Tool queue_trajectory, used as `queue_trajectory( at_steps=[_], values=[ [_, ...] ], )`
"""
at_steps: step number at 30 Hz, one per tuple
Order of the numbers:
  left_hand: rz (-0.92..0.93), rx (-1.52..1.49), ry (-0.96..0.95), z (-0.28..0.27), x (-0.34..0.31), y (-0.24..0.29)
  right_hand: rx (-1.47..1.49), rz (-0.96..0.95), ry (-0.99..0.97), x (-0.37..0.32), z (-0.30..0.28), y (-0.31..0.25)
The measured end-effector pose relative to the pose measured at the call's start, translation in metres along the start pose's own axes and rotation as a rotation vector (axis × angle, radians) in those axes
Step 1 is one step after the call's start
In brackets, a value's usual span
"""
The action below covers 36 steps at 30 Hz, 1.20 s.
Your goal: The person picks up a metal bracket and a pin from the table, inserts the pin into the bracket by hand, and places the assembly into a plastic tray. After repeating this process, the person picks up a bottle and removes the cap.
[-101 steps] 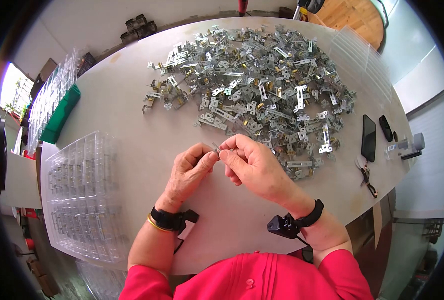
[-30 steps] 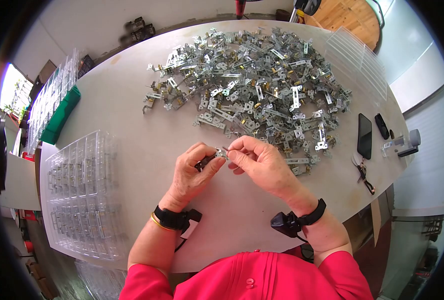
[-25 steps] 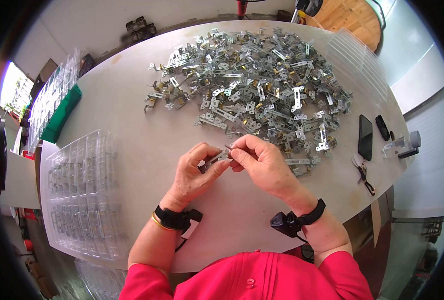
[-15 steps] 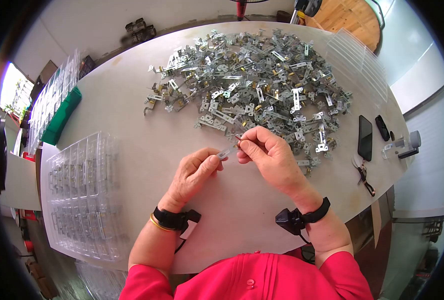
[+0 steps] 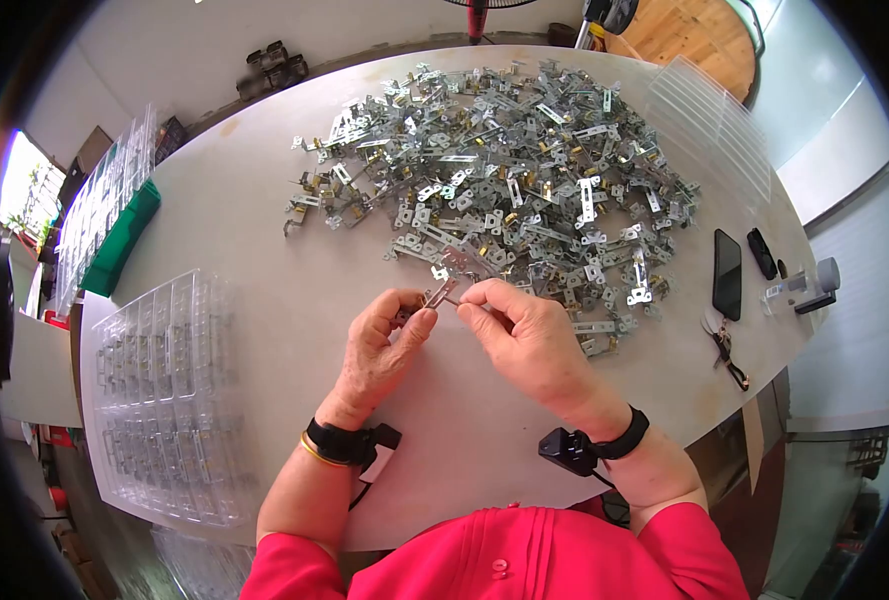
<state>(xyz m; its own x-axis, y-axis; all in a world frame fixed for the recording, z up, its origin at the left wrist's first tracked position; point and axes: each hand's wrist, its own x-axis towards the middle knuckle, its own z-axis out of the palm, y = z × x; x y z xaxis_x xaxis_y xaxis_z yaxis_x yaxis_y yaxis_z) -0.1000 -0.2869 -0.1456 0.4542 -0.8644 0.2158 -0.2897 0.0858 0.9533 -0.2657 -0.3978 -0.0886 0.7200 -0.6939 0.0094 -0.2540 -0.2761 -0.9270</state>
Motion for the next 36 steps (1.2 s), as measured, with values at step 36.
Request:
queue_trajectory(
  at_steps=[36],
  values=[
    [-0.298, -0.358, -0.201, -0.007, -0.001, 0.004, 0.2, 0.055, -0.024, 0.012, -0.018, 0.008]
  ],
)
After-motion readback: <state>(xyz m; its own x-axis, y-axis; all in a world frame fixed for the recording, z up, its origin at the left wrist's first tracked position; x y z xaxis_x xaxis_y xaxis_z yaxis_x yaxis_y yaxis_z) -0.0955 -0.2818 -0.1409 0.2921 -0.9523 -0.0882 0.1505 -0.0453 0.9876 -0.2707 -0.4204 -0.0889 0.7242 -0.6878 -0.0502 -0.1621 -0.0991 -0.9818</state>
